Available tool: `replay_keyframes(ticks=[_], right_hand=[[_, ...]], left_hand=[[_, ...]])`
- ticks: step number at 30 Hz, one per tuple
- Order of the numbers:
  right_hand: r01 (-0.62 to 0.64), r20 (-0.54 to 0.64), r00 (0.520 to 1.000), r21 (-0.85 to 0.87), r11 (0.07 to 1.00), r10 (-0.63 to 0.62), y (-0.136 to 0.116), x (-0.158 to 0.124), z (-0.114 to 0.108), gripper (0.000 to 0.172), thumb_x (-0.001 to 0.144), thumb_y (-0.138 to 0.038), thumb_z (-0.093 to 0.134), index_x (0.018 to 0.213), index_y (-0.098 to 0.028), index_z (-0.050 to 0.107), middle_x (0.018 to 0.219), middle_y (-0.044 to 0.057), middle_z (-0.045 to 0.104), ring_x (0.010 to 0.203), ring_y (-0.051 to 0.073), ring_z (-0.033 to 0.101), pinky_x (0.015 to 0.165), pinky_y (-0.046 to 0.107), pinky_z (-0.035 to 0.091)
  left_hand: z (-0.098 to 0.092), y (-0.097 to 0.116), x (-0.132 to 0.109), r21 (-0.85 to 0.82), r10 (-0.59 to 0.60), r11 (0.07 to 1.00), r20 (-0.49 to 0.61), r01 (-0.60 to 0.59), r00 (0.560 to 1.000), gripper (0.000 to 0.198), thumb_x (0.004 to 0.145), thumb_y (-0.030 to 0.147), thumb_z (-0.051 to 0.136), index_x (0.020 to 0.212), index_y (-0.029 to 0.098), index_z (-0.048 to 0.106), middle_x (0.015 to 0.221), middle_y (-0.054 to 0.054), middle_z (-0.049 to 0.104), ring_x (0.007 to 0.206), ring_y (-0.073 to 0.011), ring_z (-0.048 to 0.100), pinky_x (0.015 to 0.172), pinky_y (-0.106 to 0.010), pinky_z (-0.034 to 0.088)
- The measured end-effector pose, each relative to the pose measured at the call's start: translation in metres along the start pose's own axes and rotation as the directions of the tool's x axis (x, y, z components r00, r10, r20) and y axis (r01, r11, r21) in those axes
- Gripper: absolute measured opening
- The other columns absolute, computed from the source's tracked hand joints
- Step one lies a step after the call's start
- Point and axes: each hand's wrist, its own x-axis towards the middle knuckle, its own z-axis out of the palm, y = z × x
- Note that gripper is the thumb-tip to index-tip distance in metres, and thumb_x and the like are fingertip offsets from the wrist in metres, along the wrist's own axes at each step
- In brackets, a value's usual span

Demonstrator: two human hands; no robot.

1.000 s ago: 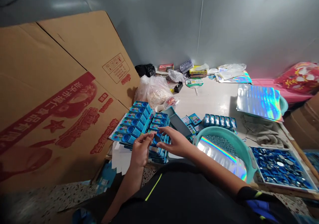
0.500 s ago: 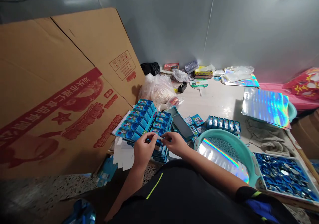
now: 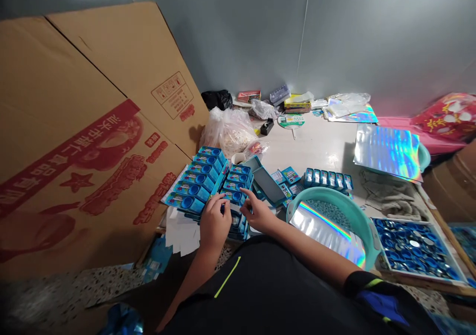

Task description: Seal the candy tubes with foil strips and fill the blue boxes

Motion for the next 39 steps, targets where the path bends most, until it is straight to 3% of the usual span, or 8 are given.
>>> replay_keyframes(ticks=[4,9,15,20,24,29,34,39], right_hand=[[0.004,0.026,1.0,-0.092,0.996,-0.002,0.005,0.002,0.0,0.059,0.093,-0.018,0.051,0.148,-0.017,0.032,0.075,-0.005,0.055,0.068,0.014,0.05,0.069,0.027,0.041],[-0.048,0.153,0.984,-0.248,0.967,0.088,0.015,-0.003,0.001,0.078,0.087,-0.006,0.05,0.157,-0.016,0.016,0.072,-0.005,0.055,0.064,0.014,0.05,0.066,0.026,0.039],[0.103,0.116,0.989,-0.064,0.993,-0.095,0.005,-0.011,-0.003,0.068,0.095,-0.018,0.047,0.155,-0.02,0.016,0.076,-0.004,0.051,0.065,0.014,0.048,0.068,0.028,0.042],[0.166,-0.044,0.986,0.182,0.969,-0.161,-0.021,-0.015,-0.013,0.053,0.1,-0.031,0.044,0.15,-0.025,0.024,0.075,-0.004,0.045,0.065,0.014,0.044,0.064,0.027,0.041],[0.163,-0.085,0.986,0.329,0.93,-0.143,-0.037,-0.01,-0.014,0.052,0.1,-0.034,0.045,0.148,-0.027,0.025,0.075,-0.004,0.044,0.065,0.015,0.043,0.062,0.028,0.042],[0.156,-0.075,0.987,0.313,0.937,-0.139,-0.041,-0.002,-0.008,0.053,0.099,-0.035,0.046,0.147,-0.028,0.024,0.076,-0.003,0.045,0.068,0.016,0.046,0.066,0.031,0.044],[0.121,-0.057,0.992,0.2,0.972,-0.111,-0.035,0.0,-0.003,0.053,0.098,-0.027,0.047,0.147,-0.025,0.026,0.078,-0.003,0.048,0.067,0.015,0.047,0.065,0.029,0.042],[0.155,-0.102,0.985,0.137,0.978,-0.142,-0.037,0.0,-0.003,0.048,0.097,-0.024,0.045,0.143,-0.022,0.03,0.074,-0.005,0.048,0.064,0.013,0.047,0.066,0.028,0.043]], left_hand=[[0.002,-0.007,0.001,0.029,0.001,1.0,-0.001,-0.001,1.0,0.023,0.095,0.021,0.047,0.097,0.017,0.069,0.122,-0.016,0.069,0.125,-0.0315,0.06,0.103,-0.049,0.05],[0.0,-0.01,0.001,0.041,0.004,0.999,-0.009,-0.003,1.0,0.028,0.093,0.014,0.043,0.108,0.016,0.066,0.122,-0.017,0.068,0.122,-0.0301,0.063,0.1,-0.048,0.053],[-0.001,-0.013,-0.005,-0.04,0.08,0.996,0.012,-0.08,0.997,0.033,0.098,0.017,0.038,0.116,0.016,0.066,0.121,-0.015,0.07,0.122,-0.0258,0.063,0.104,-0.046,0.052],[-0.007,-0.011,-0.011,-0.167,0.134,0.979,0.103,-0.116,0.986,0.034,0.1,0.024,0.039,0.118,0.017,0.066,0.123,-0.013,0.07,0.127,-0.0255,0.06,0.109,-0.046,0.048],[-0.017,0.005,-0.013,-0.416,-0.059,0.904,0.106,0.098,0.993,0.038,0.1,0.041,0.046,0.125,0.018,0.063,0.129,-0.014,0.067,0.127,-0.0267,0.06,0.108,-0.045,0.048],[-0.022,0.019,-0.012,-0.641,-0.255,0.63,0.361,0.438,0.897,0.062,0.088,0.059,0.061,0.132,0.015,0.059,0.117,-0.016,0.072,0.105,-0.0274,0.071,0.083,-0.036,0.059],[-0.024,0.014,-0.011,-0.355,-0.254,0.901,0.039,0.251,0.967,0.031,0.091,0.045,0.062,0.103,0.019,0.073,0.101,-0.01,0.076,0.096,-0.0238,0.071,0.09,-0.037,0.056],[-0.03,0.016,-0.009,-0.431,-0.192,0.868,0.167,0.247,0.967,0.036,0.096,0.042,0.053,0.122,0.02,0.066,0.116,-0.011,0.072,0.106,-0.0238,0.07,0.089,-0.034,0.057]])
